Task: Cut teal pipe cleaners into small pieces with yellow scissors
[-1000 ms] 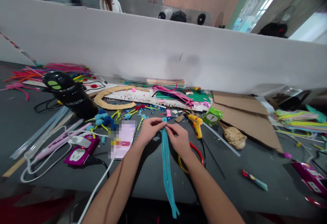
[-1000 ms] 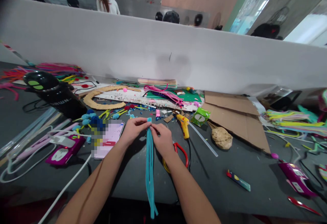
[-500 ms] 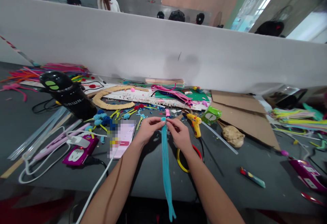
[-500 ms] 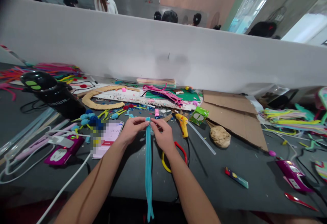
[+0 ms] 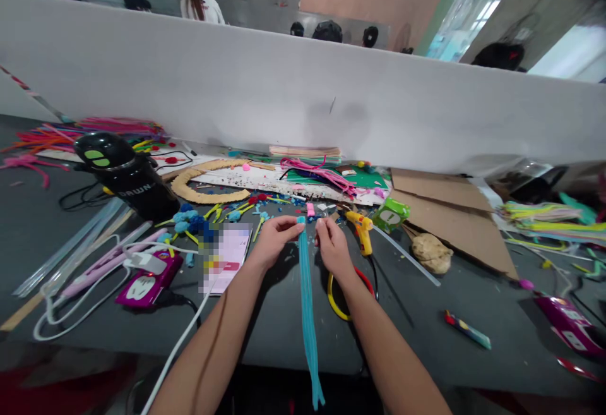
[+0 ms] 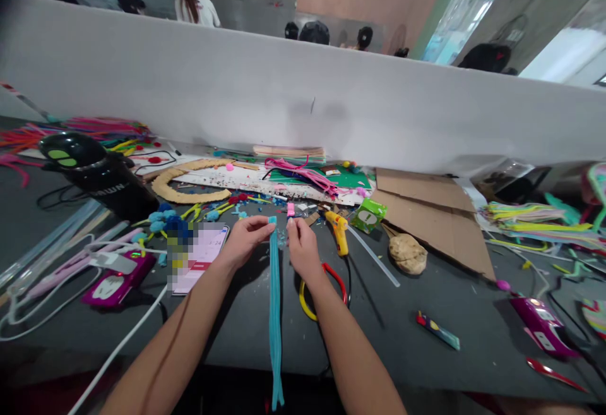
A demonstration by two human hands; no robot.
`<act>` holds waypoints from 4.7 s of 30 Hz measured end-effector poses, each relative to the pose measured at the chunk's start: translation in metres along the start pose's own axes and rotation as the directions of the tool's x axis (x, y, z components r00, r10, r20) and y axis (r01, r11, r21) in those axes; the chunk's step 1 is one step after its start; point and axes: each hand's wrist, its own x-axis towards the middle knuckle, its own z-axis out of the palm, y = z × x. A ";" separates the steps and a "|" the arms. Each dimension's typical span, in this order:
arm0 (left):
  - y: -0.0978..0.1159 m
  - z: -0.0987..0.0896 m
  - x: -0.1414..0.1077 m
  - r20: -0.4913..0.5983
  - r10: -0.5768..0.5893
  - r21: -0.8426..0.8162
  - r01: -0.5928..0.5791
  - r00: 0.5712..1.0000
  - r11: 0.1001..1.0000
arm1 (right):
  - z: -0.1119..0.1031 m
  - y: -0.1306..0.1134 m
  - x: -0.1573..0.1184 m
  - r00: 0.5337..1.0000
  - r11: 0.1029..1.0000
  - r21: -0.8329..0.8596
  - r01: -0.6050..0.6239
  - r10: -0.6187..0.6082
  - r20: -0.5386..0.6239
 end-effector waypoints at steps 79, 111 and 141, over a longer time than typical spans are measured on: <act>0.004 0.002 -0.005 0.171 0.000 0.170 -0.030 0.985 0.985 | -0.015 0.000 0.008 0.981 0.989 0.132 -0.066 0.040 0.188; -0.004 0.005 -0.010 0.367 -0.228 0.203 0.162 0.902 0.966 | -0.039 -0.011 0.010 0.850 0.846 -0.432 0.313 -0.046 0.525; 0.009 0.015 -0.038 0.377 -0.209 0.416 0.036 0.902 0.909 | -0.035 -0.008 0.004 0.974 0.919 -0.323 0.225 -0.212 0.076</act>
